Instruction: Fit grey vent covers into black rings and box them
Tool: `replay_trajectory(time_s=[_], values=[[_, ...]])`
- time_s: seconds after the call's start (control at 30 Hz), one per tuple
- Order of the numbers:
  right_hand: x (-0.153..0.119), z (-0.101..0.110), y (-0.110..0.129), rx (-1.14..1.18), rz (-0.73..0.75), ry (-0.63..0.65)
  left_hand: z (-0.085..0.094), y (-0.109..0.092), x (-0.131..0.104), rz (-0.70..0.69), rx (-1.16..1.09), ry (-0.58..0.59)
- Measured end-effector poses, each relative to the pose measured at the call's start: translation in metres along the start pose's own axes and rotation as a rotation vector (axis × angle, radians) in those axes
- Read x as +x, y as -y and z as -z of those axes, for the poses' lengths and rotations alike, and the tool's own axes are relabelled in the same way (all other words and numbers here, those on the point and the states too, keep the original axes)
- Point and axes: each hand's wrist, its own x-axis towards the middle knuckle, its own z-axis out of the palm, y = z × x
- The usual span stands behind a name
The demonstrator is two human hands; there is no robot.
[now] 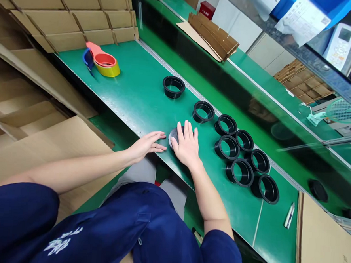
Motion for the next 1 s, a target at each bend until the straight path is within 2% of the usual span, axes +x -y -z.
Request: replay_trajectory(time_s=[0.07, 0.13, 0.23, 0.3, 0.37, 0.43, 0.53, 0.6, 0.67, 0.73, 0.8, 0.83, 0.87, 0.93, 1.0], values=[[0.001, -0.015, -0.003, 0.067, -0.008, 0.057, -0.004, -0.001, 0.001, -0.006, 0.012, 0.015], [-0.003, -0.023, -0.015, 0.22, -0.142, -0.067, -0.008, -0.002, 0.005, -0.011, 0.022, 0.048], [-0.015, -0.021, -0.035, 0.659, -0.505, -0.318, -0.015, 0.0, 0.012, -0.026, 0.035, 0.109], [-0.024, -0.018, -0.034, 0.899, -0.622, -0.343, -0.019, 0.001, 0.014, -0.045, 0.04, 0.136], [-0.033, -0.016, -0.02, 1.031, -0.591, -0.296, -0.021, 0.002, 0.008, -0.102, 0.088, 0.195], [-0.041, -0.014, -0.003, 1.144, -0.532, -0.273, -0.02, -0.002, -0.005, -0.268, 0.256, 0.278], [-0.04, -0.016, 0.017, 1.316, -0.568, -0.27, -0.008, -0.018, -0.028, -0.732, 0.779, 0.289], [-0.028, -0.019, 0.03, 1.418, -0.549, -0.138, 0.006, -0.034, -0.045, -0.941, 1.134, 0.244], [-0.016, -0.02, 0.05, 1.491, -0.447, 0.047, 0.025, -0.047, -0.067, -0.98, 1.343, 0.164], [-0.007, -0.018, 0.07, 1.504, -0.263, 0.221, 0.048, -0.055, -0.091, -0.958, 1.376, 0.069], [0.001, -0.016, 0.082, 1.417, -0.045, 0.324, 0.081, -0.058, -0.116, -0.952, 1.317, -0.082], [0.006, -0.017, 0.084, 1.338, 0.042, 0.327, 0.102, -0.059, -0.128, -0.946, 1.279, -0.222], [0.012, -0.022, 0.082, 1.233, 0.094, 0.289, 0.126, -0.061, -0.139, -0.923, 1.242, -0.426], [0.025, -0.04, 0.07, 0.97, 0.115, 0.122, 0.183, -0.07, -0.159, -0.813, 1.166, -0.976], [0.037, -0.07, 0.055, 0.677, 0.139, -0.043, 0.249, -0.086, -0.175, -0.66, 1.101, -1.514]])
